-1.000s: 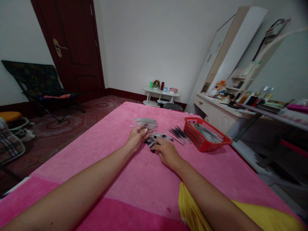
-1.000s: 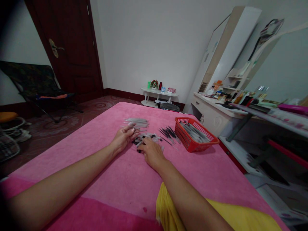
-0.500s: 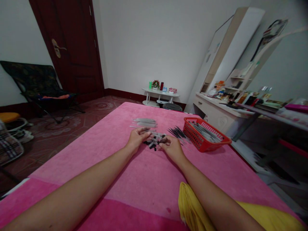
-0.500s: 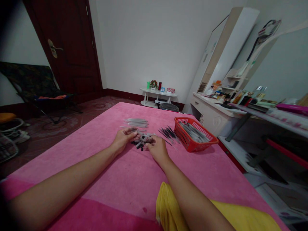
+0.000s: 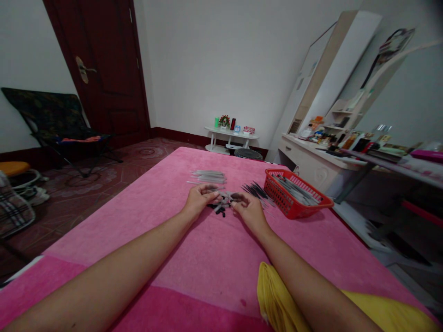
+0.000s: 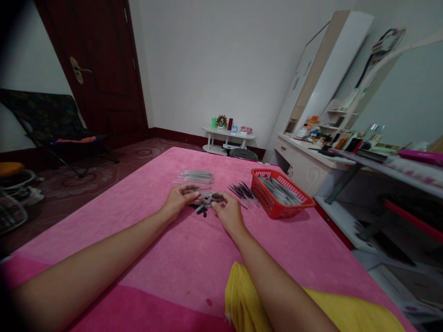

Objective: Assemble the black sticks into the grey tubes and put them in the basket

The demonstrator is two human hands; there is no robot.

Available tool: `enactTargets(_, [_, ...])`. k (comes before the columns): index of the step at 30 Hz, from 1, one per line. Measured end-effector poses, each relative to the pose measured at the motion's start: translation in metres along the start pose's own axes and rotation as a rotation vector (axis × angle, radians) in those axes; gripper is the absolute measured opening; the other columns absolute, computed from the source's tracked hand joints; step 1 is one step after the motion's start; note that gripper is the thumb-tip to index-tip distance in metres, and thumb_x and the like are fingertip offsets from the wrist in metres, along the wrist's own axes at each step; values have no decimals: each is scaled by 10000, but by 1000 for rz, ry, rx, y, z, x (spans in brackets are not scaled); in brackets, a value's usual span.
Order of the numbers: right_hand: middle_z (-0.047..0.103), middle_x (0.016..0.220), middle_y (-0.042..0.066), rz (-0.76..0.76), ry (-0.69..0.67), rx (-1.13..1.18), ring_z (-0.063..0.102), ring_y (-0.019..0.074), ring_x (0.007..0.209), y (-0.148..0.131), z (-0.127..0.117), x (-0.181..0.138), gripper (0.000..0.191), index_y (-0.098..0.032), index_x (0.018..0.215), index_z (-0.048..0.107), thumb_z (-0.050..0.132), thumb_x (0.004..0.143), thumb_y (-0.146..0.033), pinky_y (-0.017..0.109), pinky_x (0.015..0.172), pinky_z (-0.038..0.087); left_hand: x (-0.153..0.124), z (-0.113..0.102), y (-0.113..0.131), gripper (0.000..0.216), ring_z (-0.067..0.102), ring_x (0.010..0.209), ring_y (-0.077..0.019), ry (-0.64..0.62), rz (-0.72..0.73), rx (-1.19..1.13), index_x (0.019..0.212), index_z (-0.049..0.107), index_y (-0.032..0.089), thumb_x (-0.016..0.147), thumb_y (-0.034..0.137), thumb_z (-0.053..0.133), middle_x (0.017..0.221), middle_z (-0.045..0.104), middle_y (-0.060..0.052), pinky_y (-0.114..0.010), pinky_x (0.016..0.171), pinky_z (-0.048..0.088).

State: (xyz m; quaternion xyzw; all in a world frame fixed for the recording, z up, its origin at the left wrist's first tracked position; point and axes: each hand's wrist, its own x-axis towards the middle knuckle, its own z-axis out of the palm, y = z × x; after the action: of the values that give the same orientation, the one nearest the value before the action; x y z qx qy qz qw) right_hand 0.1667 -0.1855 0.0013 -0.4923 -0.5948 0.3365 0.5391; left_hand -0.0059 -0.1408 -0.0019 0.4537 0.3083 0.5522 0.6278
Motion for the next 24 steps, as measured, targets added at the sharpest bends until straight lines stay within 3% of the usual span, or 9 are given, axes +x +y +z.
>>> enactTargets(7, [648, 718, 36, -117, 76, -134, 588, 157, 636, -12, 1, -1, 135, -152, 762, 625, 599, 663, -240, 264, 574, 484, -1, 2, 0, 467, 686, 613, -163, -25, 13, 26, 915, 634, 93, 538, 272, 844, 671, 700, -51, -231, 604, 562])
enactTargets(11, [670, 734, 42, -174, 81, -192, 609, 172, 682, -13, 1, -2, 128, -152, 758, 637, 589, 661, -221, 290, 649, 491, -2, 2, -1, 477, 685, 610, -162, -30, 15, 26, 919, 638, 92, 533, 280, 844, 683, 706, -58, -238, 614, 563])
enactTargets(24, [672, 746, 35, -230, 80, -300, 606, 171, 696, -9, 1, -3, 102, -165, 770, 642, 591, 690, -202, 286, 670, 478, -2, 3, -3, 441, 684, 604, -191, 7, 13, 11, 867, 649, 108, 506, 256, 855, 672, 709, -64, -302, 613, 580])
